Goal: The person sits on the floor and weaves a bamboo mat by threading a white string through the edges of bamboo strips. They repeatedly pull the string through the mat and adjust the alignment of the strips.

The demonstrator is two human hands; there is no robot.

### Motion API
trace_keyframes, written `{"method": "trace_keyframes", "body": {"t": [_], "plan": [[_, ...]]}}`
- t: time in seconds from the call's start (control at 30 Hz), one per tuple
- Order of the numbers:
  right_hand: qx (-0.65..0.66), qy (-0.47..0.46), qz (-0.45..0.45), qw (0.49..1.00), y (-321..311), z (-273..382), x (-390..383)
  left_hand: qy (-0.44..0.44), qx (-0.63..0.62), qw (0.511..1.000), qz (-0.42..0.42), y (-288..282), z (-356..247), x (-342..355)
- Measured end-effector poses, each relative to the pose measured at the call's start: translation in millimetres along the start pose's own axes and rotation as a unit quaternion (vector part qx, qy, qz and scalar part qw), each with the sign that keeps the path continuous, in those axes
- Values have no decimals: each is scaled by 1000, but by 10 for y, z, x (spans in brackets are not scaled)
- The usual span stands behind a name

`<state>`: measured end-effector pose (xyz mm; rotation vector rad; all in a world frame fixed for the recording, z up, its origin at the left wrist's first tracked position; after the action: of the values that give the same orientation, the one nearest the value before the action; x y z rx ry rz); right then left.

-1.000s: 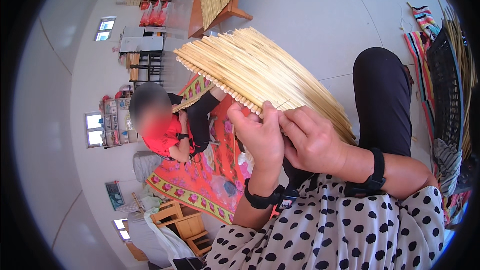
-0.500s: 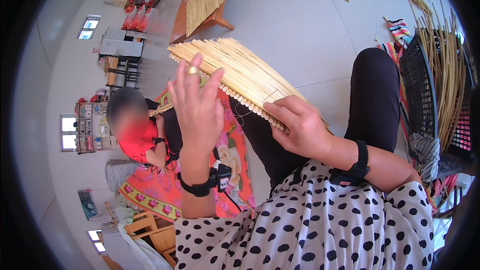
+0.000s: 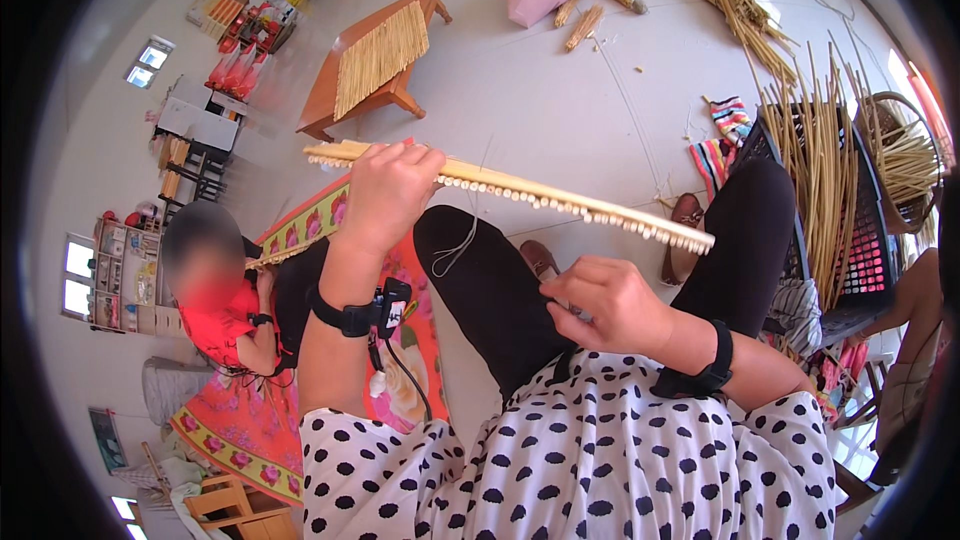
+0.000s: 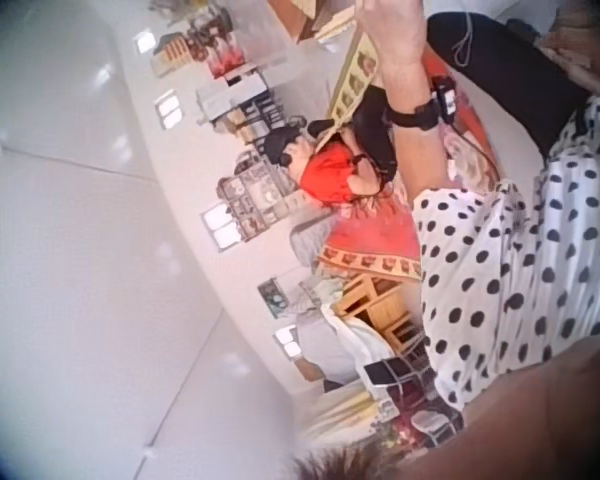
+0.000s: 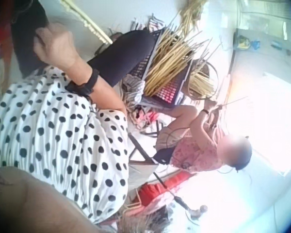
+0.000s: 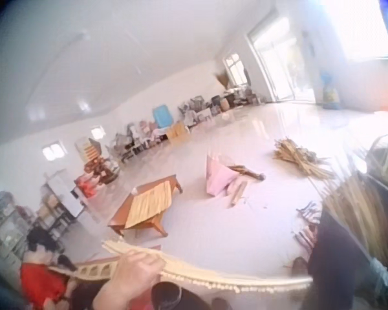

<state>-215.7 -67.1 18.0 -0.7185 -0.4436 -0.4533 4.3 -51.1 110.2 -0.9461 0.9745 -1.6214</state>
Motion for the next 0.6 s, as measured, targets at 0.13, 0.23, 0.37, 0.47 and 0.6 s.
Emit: {"method": "trace_keyframes", "body": {"t": [0.13,0.23,0.37,0.47,0.6], "plan": [[269,269,-64,923,-85,-392,69,-90,-9,990,-108,-86,-152,-13],[496,283,-199,796,-222,-533,237,-107,33,968,-225,-15,-475,-35],[507,234,-396,729,-468,-619,165,-136,-3,936,-324,78,-957,48],[507,221,-401,730,-618,-622,-44,-140,-40,925,-351,100,-1178,61],[522,176,-405,730,-804,-728,-288,-103,-75,935,-330,93,-1381,80]]}}
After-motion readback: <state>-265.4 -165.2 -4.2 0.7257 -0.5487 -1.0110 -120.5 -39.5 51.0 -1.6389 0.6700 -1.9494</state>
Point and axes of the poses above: each hand's wrist, its own x-axis towards the middle knuckle, its own y-axis out of the palm, z = x × y, the point moved 6 cm from there along x, towards the middle knuckle, and after that the axes turned 12 degrees about z, right-handed, at the moved point
